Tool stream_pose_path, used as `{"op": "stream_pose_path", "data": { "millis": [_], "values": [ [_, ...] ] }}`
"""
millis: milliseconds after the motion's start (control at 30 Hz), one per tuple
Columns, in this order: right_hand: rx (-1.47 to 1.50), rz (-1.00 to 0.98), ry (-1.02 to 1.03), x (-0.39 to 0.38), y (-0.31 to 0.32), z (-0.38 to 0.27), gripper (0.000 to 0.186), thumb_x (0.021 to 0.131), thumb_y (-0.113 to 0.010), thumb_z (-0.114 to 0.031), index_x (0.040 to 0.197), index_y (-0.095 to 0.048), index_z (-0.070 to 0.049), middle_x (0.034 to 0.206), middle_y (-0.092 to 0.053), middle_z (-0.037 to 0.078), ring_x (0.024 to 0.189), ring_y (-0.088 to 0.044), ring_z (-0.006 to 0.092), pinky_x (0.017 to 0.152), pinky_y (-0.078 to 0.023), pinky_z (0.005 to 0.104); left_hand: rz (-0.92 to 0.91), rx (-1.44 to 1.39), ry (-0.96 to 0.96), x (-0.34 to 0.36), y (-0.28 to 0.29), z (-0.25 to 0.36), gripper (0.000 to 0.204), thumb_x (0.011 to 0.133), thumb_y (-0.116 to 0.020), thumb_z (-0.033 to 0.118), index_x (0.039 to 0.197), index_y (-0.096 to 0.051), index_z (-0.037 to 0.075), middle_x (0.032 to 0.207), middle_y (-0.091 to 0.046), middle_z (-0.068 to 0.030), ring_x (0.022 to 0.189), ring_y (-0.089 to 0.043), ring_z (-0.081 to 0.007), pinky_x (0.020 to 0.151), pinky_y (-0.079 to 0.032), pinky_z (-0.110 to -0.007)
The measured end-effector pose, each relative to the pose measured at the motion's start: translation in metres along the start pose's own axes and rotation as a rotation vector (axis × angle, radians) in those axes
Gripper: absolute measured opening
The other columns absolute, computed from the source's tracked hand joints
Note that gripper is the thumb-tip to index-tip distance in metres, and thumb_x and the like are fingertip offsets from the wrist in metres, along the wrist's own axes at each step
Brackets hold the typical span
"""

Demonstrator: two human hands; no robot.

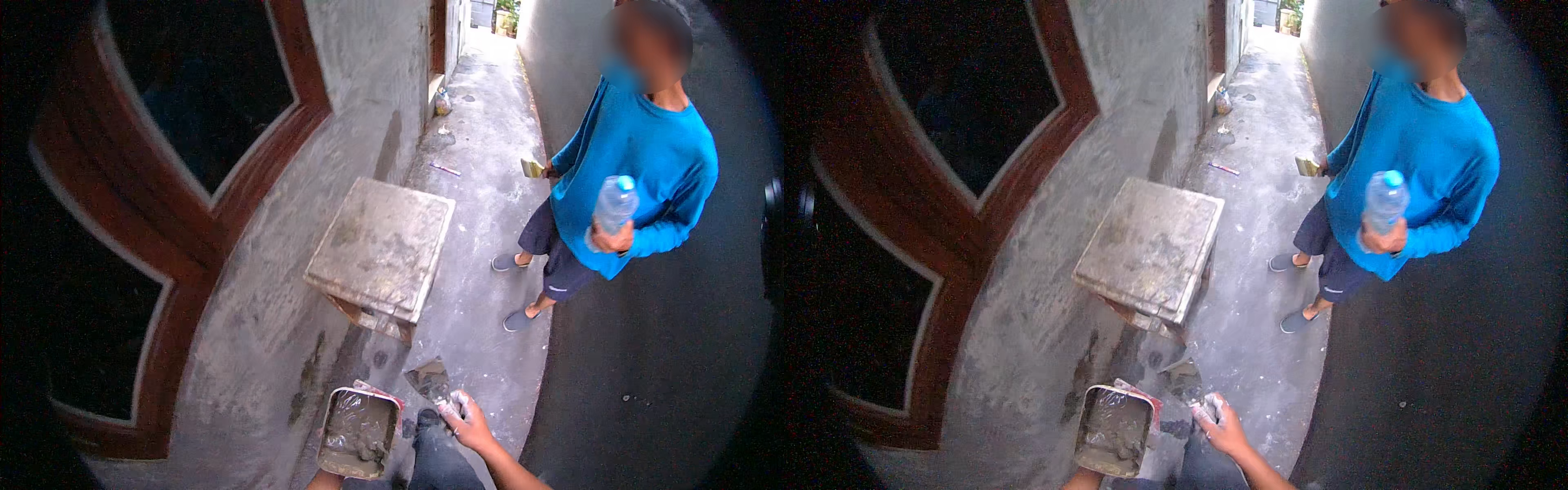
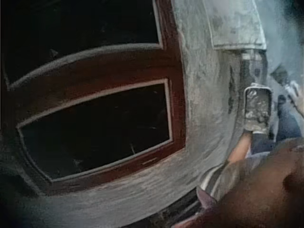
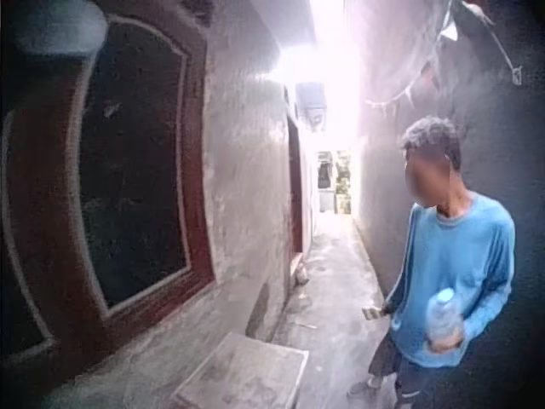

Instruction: The person kneels on the floor and uses a trowel to scoop plaster from a container. They apply the plaster to a concrete wall, smoothing it out with the trowel. The person moves along the wall, continuing to apply and smooth the plaster in sections.

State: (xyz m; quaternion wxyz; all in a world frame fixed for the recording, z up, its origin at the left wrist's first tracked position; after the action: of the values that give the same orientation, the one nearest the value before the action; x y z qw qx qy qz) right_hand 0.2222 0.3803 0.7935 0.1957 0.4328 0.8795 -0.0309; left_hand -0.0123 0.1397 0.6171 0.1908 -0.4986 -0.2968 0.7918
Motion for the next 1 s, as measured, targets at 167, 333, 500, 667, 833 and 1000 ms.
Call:
{"op": "stream_pose_path", "data": {
  "millis": [167,333,500,667,833,1000],
  "values": [
    [-0.109,0.08,0.146,0.034,0.093,-0.043,0.016,0.096,-0.064,-0.02,0.092,-0.054,-0.008,0.068,-0.054,-0.001,0.055,-0.053,0.0077,0.049,-0.043,0.0265,-0.076,0.081,0.058,-0.024,-0.14,-0.001,0.076,0.091,-0.044,0.068,0.147,-0.046,0.017,0.148,-0.048,-0.0112,0.131,-0.049,-0.0354,0.109,-0.041,-0.056],
    [-0.056,0.197,0.221,0.074,0.141,-0.134,0.021,0.096,-0.063,-0.019,0.086,-0.049,-0.008,0.065,-0.052,-0.001,0.051,-0.051,0.0081,0.047,-0.04,0.0266,-0.106,0.157,0.059,-0.025,-0.21,0.019,0.077,0.091,-0.044,0.068,0.147,-0.046,0.016,0.148,-0.048,-0.0113,0.131,-0.049,-0.0355,0.109,-0.041,-0.056],
    [0.036,0.272,0.183,0.09,0.188,-0.176,0.025,0.091,-0.069,-0.023,0.087,-0.052,-0.005,0.067,-0.049,0.003,0.063,-0.048,0.0114,0.059,-0.041,0.0315,-0.199,0.235,0.115,0.009,-0.288,0.021,0.077,0.09,-0.044,0.068,0.147,-0.045,0.016,0.148,-0.048,-0.0114,0.131,-0.049,-0.0356,0.109,-0.041,-0.056],
    [-0.137,0.395,0.252,0.09,0.245,-0.182,0.017,0.093,-0.066,-0.015,0.089,-0.052,-0.007,0.068,-0.052,0.0,0.059,-0.051,0.008,0.053,-0.043,0.0282,-0.344,0.31,0.212,0.069,-0.391,-0.007,0.077,0.09,-0.044,0.068,0.148,-0.045,0.016,0.148,-0.048,-0.0115,0.132,-0.049,-0.0357,0.109,-0.041,-0.056],
    [0.284,0.56,0.06,0.097,0.321,-0.175,0.013,0.095,-0.062,-0.014,0.09,-0.051,-0.009,0.069,-0.053,-0.001,0.056,-0.054,0.0088,0.049,-0.042,0.0258,-0.497,0.374,0.326,0.136,-0.522,-0.079,0.078,0.09,-0.044,0.068,0.148,-0.044,0.016,0.148,-0.047,-0.0116,0.132,-0.049,-0.0358,0.11,-0.041,-0.056],
    [0.461,0.682,0.121,0.146,0.416,-0.163,0.012,0.098,-0.06,-0.018,0.094,-0.053,-0.01,0.063,-0.052,0.0,0.045,-0.05,0.0103,0.04,-0.04,0.0272,-0.582,0.416,0.406,0.184,-0.639,-0.17,0.078,0.09,-0.044,0.069,0.148,-0.044,0.016,0.148,-0.047,-0.0117,0.132,-0.049,-0.0359,0.11,-0.04,-0.056]
  ]
}}
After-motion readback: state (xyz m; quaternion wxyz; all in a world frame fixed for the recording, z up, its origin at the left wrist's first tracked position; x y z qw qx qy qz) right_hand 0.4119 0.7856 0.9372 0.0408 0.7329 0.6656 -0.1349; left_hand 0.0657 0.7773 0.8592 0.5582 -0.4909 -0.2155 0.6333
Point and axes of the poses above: each hand's wrist, its own x-axis towards the middle knuckle, its own y-axis out of the back of the hand, z = x × y, the point moved 7 cm from there along x, towards the middle knuckle
